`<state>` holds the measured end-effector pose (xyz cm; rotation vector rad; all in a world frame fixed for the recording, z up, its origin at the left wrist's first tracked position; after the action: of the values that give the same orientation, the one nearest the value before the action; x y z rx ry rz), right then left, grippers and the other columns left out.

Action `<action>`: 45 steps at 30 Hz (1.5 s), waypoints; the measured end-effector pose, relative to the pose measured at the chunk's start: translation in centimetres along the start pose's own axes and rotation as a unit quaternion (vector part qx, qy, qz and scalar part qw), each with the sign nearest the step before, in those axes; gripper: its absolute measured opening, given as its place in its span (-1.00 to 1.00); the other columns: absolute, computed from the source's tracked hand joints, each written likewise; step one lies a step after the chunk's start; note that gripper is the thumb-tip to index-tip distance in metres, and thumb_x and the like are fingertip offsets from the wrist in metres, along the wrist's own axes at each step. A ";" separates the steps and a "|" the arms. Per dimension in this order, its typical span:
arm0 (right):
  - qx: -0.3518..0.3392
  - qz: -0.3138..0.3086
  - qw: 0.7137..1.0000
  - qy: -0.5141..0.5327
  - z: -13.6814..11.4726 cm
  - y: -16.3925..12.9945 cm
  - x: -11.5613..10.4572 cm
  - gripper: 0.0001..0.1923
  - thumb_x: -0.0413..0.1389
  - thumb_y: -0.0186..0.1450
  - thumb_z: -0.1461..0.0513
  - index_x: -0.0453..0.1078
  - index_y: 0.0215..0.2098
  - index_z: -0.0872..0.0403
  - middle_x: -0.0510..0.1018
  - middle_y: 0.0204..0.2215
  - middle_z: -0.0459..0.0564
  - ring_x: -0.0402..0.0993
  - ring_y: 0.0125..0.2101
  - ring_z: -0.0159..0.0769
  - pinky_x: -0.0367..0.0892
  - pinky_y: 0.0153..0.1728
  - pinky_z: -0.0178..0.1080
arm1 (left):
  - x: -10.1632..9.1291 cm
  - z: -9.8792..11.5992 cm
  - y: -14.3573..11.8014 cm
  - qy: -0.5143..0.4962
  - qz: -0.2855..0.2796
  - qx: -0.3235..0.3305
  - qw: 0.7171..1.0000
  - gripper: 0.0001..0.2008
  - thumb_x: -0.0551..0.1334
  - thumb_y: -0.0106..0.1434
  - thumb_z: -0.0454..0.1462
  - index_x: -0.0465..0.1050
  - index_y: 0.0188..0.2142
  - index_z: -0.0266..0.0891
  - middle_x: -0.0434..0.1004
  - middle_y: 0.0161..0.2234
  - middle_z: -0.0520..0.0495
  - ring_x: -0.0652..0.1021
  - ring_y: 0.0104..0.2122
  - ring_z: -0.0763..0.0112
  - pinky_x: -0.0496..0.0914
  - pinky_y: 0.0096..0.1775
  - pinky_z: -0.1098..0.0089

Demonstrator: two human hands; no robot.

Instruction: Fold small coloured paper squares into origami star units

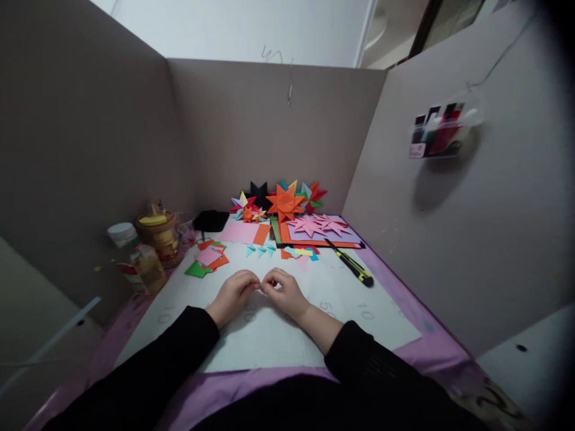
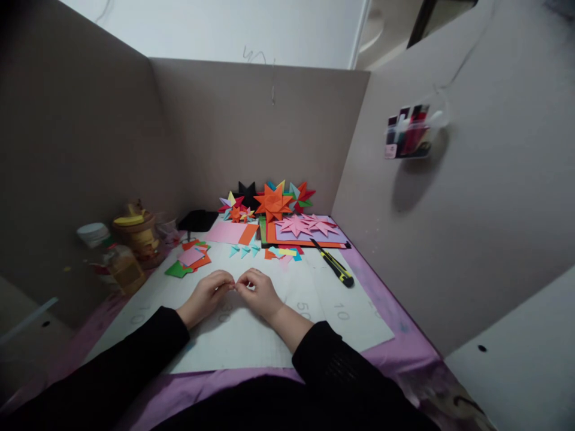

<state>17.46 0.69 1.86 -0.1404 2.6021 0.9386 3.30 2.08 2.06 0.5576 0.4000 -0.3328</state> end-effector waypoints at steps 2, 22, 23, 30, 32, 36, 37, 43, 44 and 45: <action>0.000 -0.006 1.000 -0.006 0.0 0.0 0.0 -0.89 0.05 0.17 0.33 0.34 -0.50 0.08 0.40 -0.52 -0.09 0.32 -0.44 -0.38 0.25 -0.40 -0.33 | 0.0 0.1 0.0 -0.001 0.002 0.000 1.000 -0.86 0.16 0.17 -0.22 0.45 -0.45 -0.19 0.44 -0.44 -0.08 0.41 -0.35 0.32 0.27 -0.24 0.36; -0.013 -0.026 0.999 -0.020 -0.7 -0.2 0.3 -0.86 0.02 0.19 0.36 0.31 -0.51 0.08 0.37 -0.50 -0.10 0.28 -0.43 -0.37 0.22 -0.36 -0.31 | 0.7 0.7 0.1 0.003 -0.017 -0.027 0.999 -0.83 0.05 0.25 -0.26 0.29 -0.45 -0.23 0.33 -0.49 0.03 0.32 -0.46 0.44 0.19 -0.39 0.47; -0.011 -0.024 0.999 -0.019 -0.7 -0.2 0.3 -0.86 0.02 0.19 0.36 0.30 -0.52 0.08 0.37 -0.51 -0.10 0.28 -0.43 -0.38 0.22 -0.37 -0.32 | 0.7 0.7 0.1 0.008 -0.020 -0.027 0.999 -0.82 0.04 0.25 -0.25 0.29 -0.45 -0.23 0.33 -0.49 0.03 0.32 -0.47 0.45 0.19 -0.39 0.47; 0.012 -0.026 1.000 0.001 -0.5 -0.2 0.5 -0.87 0.00 0.16 0.37 0.28 -0.52 0.09 0.35 -0.51 -0.11 0.28 -0.45 -0.41 0.20 -0.41 -0.36 | 1.0 0.9 0.0 0.039 -0.040 -0.018 0.998 -0.81 -0.02 0.29 -0.24 0.23 -0.42 -0.24 0.27 -0.49 0.04 0.29 -0.48 0.46 0.19 -0.39 0.45; 0.020 -0.019 1.000 0.007 -0.5 -0.2 0.5 -0.88 0.00 0.14 0.38 0.28 -0.52 0.09 0.35 -0.52 -0.12 0.28 -0.46 -0.41 0.20 -0.42 -0.36 | 1.1 1.0 0.0 0.039 -0.041 -0.014 0.998 -0.81 -0.02 0.29 -0.24 0.22 -0.42 -0.24 0.26 -0.49 0.04 0.29 -0.48 0.46 0.20 -0.38 0.45; 0.032 -0.013 0.999 0.017 -0.5 -0.1 0.4 -0.87 0.00 0.11 0.39 0.27 -0.55 0.09 0.35 -0.54 -0.12 0.29 -0.47 -0.41 0.20 -0.42 -0.36 | 1.1 1.0 0.1 0.044 -0.045 -0.011 0.998 -0.81 -0.03 0.29 -0.24 0.21 -0.42 -0.24 0.26 -0.49 0.04 0.29 -0.47 0.46 0.21 -0.38 0.44; 0.035 -0.014 0.999 0.020 -0.5 -0.1 0.4 -0.87 0.00 0.11 0.39 0.27 -0.56 0.09 0.35 -0.54 -0.12 0.29 -0.47 -0.41 0.21 -0.42 -0.36 | 1.2 0.9 0.1 0.045 -0.045 -0.012 0.998 -0.81 -0.03 0.29 -0.24 0.21 -0.42 -0.24 0.26 -0.49 0.04 0.29 -0.47 0.46 0.21 -0.38 0.44; 0.048 -0.011 0.998 0.028 -0.3 0.0 0.5 -0.87 0.01 0.11 0.37 0.26 -0.57 0.09 0.34 -0.55 -0.13 0.28 -0.48 -0.42 0.21 -0.43 -0.36 | 1.3 0.8 0.0 0.051 -0.047 -0.016 0.997 -0.80 -0.04 0.30 -0.23 0.22 -0.41 -0.24 0.26 -0.50 0.05 0.30 -0.48 0.46 0.20 -0.39 0.44; 0.049 -0.010 0.998 0.026 -0.2 0.0 0.5 -0.88 0.01 0.11 0.37 0.26 -0.57 0.09 0.34 -0.55 -0.13 0.27 -0.48 -0.42 0.20 -0.43 -0.36 | 1.3 0.8 -0.1 0.050 -0.048 -0.018 0.997 -0.80 -0.04 0.30 -0.23 0.22 -0.41 -0.24 0.26 -0.50 0.05 0.29 -0.49 0.47 0.20 -0.40 0.44; 0.051 -0.010 0.998 0.025 -0.1 0.0 0.6 -0.88 0.01 0.11 0.37 0.26 -0.57 0.09 0.34 -0.55 -0.13 0.27 -0.48 -0.42 0.20 -0.43 -0.37 | 1.3 0.7 -0.1 0.050 -0.047 -0.020 0.997 -0.80 -0.04 0.30 -0.23 0.22 -0.41 -0.24 0.26 -0.50 0.05 0.29 -0.49 0.47 0.20 -0.40 0.45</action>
<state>16.91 0.64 1.70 -0.1656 2.6831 0.8021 4.60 1.31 1.99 0.5190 0.5304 -0.3881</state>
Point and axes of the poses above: each hand's wrist, its own y-axis towards the middle knuckle, its own x-axis out of the palm, z = x × y, the point moved 5 cm from there along y, towards the middle knuckle
